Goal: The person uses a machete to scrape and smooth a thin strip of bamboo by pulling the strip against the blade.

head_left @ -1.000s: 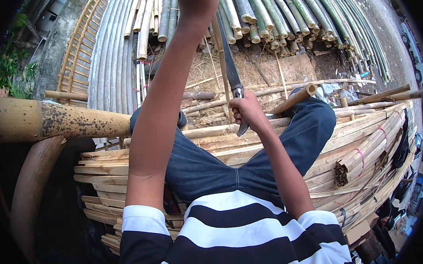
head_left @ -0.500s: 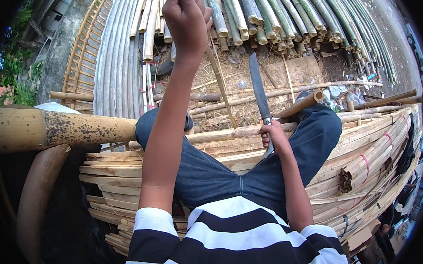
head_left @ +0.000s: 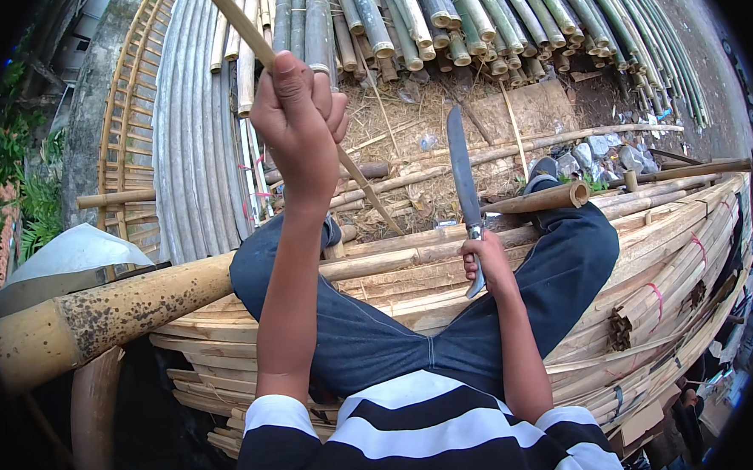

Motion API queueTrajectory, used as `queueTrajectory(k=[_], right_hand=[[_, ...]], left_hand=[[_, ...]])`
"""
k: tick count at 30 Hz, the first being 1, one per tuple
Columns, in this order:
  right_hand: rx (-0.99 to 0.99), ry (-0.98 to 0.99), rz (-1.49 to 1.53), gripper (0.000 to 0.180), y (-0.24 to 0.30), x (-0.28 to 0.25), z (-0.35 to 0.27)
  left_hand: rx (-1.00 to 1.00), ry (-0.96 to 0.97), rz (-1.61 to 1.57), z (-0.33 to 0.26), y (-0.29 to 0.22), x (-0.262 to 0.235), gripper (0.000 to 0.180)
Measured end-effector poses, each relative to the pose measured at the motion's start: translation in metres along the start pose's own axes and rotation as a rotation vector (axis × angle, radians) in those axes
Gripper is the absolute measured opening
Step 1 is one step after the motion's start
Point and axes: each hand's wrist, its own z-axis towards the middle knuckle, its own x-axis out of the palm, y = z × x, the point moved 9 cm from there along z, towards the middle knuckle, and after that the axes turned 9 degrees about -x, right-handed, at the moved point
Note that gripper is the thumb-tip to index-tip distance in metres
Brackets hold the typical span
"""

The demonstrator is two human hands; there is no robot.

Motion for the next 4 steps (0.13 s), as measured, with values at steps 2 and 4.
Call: queueTrajectory(k=[2, 4], right_hand=[[0.016, -0.019, 0.018, 0.022, 0.000, 0.000, 0.003], [0.044, -0.026, 0.022, 0.025, -0.004, 0.000, 0.011]], left_hand=[[0.026, 0.015, -0.043, 0.005, -0.035, 0.000, 0.043], [0.002, 0.032, -0.095, 0.009, -0.045, -0.006, 0.043]])
